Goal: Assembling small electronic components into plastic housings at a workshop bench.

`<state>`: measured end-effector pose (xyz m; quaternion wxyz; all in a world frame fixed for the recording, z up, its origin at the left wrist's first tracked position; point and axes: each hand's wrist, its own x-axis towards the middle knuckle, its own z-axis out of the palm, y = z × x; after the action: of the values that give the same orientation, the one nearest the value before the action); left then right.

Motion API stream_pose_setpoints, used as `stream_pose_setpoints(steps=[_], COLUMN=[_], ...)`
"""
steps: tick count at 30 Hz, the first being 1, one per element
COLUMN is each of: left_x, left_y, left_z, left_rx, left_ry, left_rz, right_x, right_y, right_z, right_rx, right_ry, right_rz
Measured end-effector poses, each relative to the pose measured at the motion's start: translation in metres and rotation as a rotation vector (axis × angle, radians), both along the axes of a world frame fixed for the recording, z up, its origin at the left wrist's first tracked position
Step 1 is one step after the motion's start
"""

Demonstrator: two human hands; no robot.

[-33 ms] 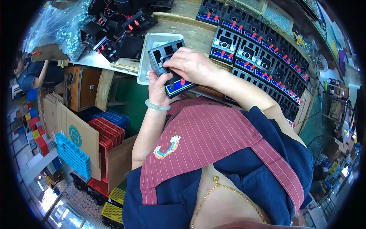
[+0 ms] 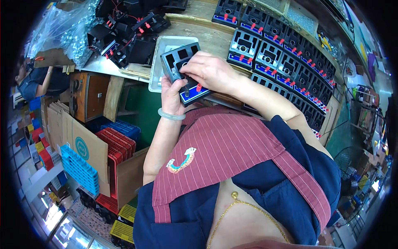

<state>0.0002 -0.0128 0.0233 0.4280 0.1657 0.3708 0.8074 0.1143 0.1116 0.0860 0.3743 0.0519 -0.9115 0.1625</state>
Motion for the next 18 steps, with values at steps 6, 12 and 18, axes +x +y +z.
stream_pose_setpoints(steps=[6,12,18], left_x=[-0.003,0.012,0.019], left_y=[0.006,0.013,0.016], left_z=[0.008,0.012,0.013], left_rx=[-0.053,-0.025,-0.113], left_ry=[0.107,0.141,0.127], left_rz=[0.047,0.066,0.059], right_x=[0.018,0.026,0.029], right_y=[0.003,0.004,0.01], right_z=[-0.007,-0.024,-0.021], right_rx=[-0.031,-0.031,-0.212], right_ry=[0.02,0.147,0.043], right_rz=[0.001,-0.004,-0.001])
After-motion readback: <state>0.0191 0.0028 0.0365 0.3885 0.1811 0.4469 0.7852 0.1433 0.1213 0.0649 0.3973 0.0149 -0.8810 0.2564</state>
